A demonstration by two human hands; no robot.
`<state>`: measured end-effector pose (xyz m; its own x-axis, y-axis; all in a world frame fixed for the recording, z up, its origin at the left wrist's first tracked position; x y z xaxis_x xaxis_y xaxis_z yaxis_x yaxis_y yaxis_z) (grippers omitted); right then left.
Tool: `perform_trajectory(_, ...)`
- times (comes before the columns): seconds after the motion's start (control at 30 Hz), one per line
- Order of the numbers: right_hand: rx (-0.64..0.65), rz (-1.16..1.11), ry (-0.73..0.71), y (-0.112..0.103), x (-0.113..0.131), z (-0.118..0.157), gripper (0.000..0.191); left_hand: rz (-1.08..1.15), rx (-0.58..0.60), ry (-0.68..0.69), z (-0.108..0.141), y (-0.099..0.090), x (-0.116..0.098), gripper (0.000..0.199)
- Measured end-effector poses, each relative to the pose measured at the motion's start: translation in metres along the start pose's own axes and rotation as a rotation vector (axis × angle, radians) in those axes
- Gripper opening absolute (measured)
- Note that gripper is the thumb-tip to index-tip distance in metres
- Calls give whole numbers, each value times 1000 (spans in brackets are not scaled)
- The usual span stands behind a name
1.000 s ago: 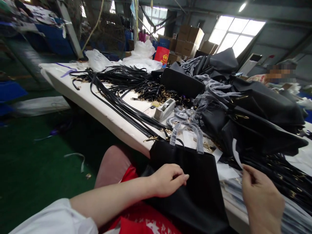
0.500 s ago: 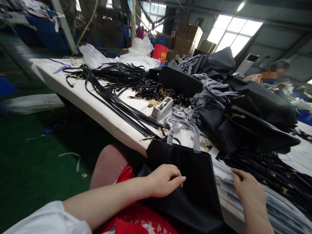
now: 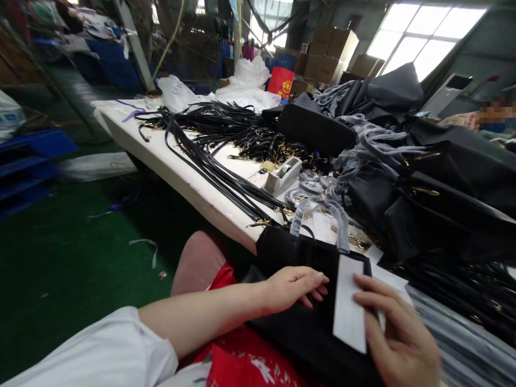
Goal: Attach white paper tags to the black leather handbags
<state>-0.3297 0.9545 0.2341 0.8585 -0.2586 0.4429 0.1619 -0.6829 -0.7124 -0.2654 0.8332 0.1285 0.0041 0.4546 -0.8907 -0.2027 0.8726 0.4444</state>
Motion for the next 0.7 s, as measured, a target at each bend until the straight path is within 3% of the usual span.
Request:
perform_trajectory(0.07, 172, -88, -82, 35, 25, 1, 15, 58, -73, -13, 1, -9, 1, 69)
perform_trajectory(0.13, 219, -116, -45, 57, 29, -2, 20, 28, -194, -19, 4, -27, 4, 62)
perform_trajectory(0.27, 222, -20, 264, 79, -9, -16, 39, -69, -383, -15, 12, -69, 10, 54)
perform_trajectory(0.37, 256, 205, 417, 94, -36, -30, 50, -144, -462, -2, 15, -90, 13, 49)
perform_trajectory(0.47, 217, 314, 461, 109, -52, -48, 43, -161, -464, 2, 14, -95, 14, 45)
perform_trajectory(0.57, 159, 208, 472, 118, -64, -59, 22, -139, -453, -9, 15, -96, 13, 45)
perform_trajectory(0.7, -118, 7, 487, 96, -79, -60, 16, -99, -463, -69, 22, -105, 12, 49)
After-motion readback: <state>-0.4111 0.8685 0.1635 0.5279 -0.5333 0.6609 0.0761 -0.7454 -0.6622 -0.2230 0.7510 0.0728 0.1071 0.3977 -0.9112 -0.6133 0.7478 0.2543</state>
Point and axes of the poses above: each hand's wrist, its own z-axis away from the middle knuckle, its own y-axis out of the palm, x = y × z, the point moved 9 cm from there along -z, towards the middle knuckle, and after that the axes turned 5 degrees about -x, right-handed, at the moved point
